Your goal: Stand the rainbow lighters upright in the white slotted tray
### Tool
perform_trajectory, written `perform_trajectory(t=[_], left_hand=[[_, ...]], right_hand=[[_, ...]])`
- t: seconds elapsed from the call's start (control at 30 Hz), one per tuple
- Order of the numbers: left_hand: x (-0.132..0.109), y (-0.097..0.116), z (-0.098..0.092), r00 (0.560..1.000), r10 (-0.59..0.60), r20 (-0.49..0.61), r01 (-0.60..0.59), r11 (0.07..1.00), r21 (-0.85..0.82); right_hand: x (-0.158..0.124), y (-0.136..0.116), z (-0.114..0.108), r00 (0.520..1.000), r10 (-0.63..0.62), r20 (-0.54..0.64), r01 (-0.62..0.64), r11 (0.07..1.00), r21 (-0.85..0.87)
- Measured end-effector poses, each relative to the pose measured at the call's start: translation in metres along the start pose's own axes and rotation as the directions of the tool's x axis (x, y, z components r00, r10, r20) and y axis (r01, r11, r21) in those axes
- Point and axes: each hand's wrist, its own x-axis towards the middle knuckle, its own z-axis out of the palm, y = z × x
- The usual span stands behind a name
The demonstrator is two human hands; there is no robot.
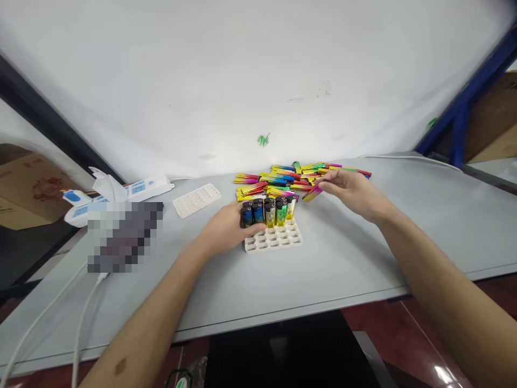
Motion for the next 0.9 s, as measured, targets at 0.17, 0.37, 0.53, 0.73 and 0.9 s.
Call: perform_trajectory(t=[0.17,0.37,0.53,0.73,0.9], left_hand=[[0.000,0.000,0.000,1.000,0.009,-0.003,-0.009,1.000,-0.002],[0.000,0.000,0.000,1.000,0.012,0.002,-0.012,1.000,-0.008],[-0.001,0.000,-0.001,1.000,0.011,0.001,-0.011,1.000,-0.002],[0.000,0.001,-0.002,1.000,0.004,0.023,-0.004,1.000,-0.001],[0.000,0.001,-0.002,1.000,-0.003,0.013,0.003,1.000,0.004]], right_hand=[[-0.007,-0.013,0.011,1.000,-0.021,0.020,0.011,0.908,0.419],[-0.011,-0.013,0.019,0.993,0.088,0.079,-0.101,0.978,0.184],[-0.011,-0.015,0.022,0.995,-0.095,0.015,0.094,0.994,0.056],[-0.012,-0.018,0.021,1.000,-0.024,0.006,0.023,0.993,0.118],[-0.006,-0.011,0.022,0.989,0.144,0.044,-0.150,0.958,0.243]])
